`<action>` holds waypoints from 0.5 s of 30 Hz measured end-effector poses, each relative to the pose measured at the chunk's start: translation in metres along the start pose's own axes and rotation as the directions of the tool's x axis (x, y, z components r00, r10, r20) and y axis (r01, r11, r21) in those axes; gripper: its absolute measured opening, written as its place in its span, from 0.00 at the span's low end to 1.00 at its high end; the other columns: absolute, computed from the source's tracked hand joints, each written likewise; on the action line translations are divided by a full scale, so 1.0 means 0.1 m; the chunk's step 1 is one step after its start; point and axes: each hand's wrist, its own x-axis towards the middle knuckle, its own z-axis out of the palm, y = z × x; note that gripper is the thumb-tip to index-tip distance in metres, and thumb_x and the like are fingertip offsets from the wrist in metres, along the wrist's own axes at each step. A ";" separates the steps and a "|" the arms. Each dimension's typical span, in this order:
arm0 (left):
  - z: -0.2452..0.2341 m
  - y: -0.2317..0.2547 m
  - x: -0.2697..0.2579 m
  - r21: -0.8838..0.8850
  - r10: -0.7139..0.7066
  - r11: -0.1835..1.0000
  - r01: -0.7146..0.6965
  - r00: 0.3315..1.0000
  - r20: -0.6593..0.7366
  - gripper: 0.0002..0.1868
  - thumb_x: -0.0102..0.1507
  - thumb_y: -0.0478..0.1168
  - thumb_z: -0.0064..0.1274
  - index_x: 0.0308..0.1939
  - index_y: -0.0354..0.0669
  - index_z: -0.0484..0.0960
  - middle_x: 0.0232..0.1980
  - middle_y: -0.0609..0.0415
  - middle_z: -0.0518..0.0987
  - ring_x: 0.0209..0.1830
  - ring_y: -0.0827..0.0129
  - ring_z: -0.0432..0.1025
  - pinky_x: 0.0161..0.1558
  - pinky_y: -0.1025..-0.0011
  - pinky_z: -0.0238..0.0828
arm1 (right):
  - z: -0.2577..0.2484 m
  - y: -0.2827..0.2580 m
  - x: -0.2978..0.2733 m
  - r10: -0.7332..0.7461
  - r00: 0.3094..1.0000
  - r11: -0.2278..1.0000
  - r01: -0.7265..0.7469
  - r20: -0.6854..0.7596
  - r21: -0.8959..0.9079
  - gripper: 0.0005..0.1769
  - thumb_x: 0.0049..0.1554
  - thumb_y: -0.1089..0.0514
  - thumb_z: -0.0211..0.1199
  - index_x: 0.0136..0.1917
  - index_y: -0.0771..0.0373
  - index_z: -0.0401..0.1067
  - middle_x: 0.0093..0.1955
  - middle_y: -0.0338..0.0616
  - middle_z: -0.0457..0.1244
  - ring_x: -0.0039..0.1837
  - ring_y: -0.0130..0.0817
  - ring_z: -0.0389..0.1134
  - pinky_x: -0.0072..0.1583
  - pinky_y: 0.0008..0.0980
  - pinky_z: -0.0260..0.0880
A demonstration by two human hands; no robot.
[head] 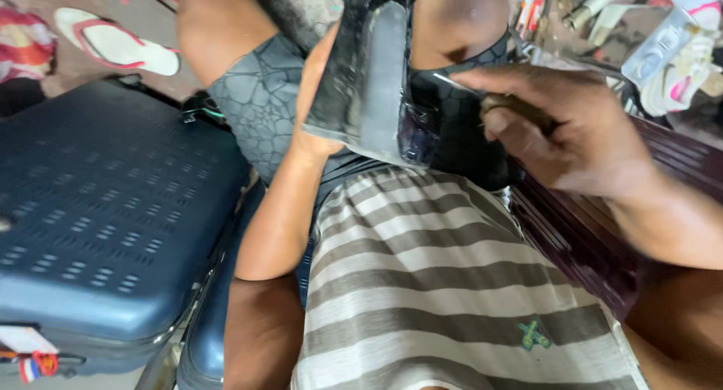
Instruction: The person holds a black high-heeled shoe and uses a small metal tool to scrape and pry at the heel and sole areas. The person repeatedly adjusts the shoe and applies the tool to different parts of the heel and sole.
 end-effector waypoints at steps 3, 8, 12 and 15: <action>0.08 0.15 -0.05 -0.262 -0.012 0.965 0.001 0.999 -0.038 0.30 0.76 0.45 0.53 0.76 0.34 0.62 0.68 0.54 0.75 0.65 0.74 0.71 0.71 0.76 0.67 | 0.10 0.00 0.08 -0.046 0.999 0.999 0.046 -0.026 -0.024 0.20 0.64 0.67 0.59 0.69 0.70 0.69 0.36 0.41 0.65 0.33 0.22 0.62 0.35 0.24 0.61; 0.15 0.28 -0.10 -0.359 -0.082 0.933 0.039 0.991 -0.106 0.31 0.77 0.49 0.53 0.76 0.32 0.63 0.66 0.53 0.77 0.62 0.74 0.73 0.66 0.76 0.69 | 0.24 0.02 0.16 -0.176 0.983 0.984 0.177 -0.054 0.016 0.20 0.65 0.66 0.57 0.70 0.71 0.68 0.35 0.39 0.63 0.35 0.23 0.63 0.37 0.27 0.61; 0.09 0.21 -0.14 -0.300 -0.028 0.954 -0.022 0.987 -0.159 0.33 0.76 0.50 0.55 0.76 0.33 0.64 0.66 0.54 0.76 0.62 0.75 0.73 0.66 0.76 0.69 | 0.33 -0.07 0.20 -0.194 0.979 0.980 0.197 -0.067 0.038 0.20 0.68 0.66 0.55 0.72 0.72 0.66 0.40 0.41 0.63 0.42 0.26 0.64 0.43 0.26 0.66; 0.09 0.08 -0.17 -0.287 -0.025 0.957 -0.041 0.975 -0.222 0.34 0.75 0.51 0.54 0.77 0.35 0.61 0.67 0.55 0.75 0.64 0.75 0.71 0.68 0.76 0.68 | 0.37 -0.15 0.22 -0.129 0.991 0.989 0.132 -0.046 0.066 0.22 0.65 0.67 0.55 0.72 0.72 0.66 0.40 0.42 0.63 0.40 0.26 0.63 0.45 0.28 0.65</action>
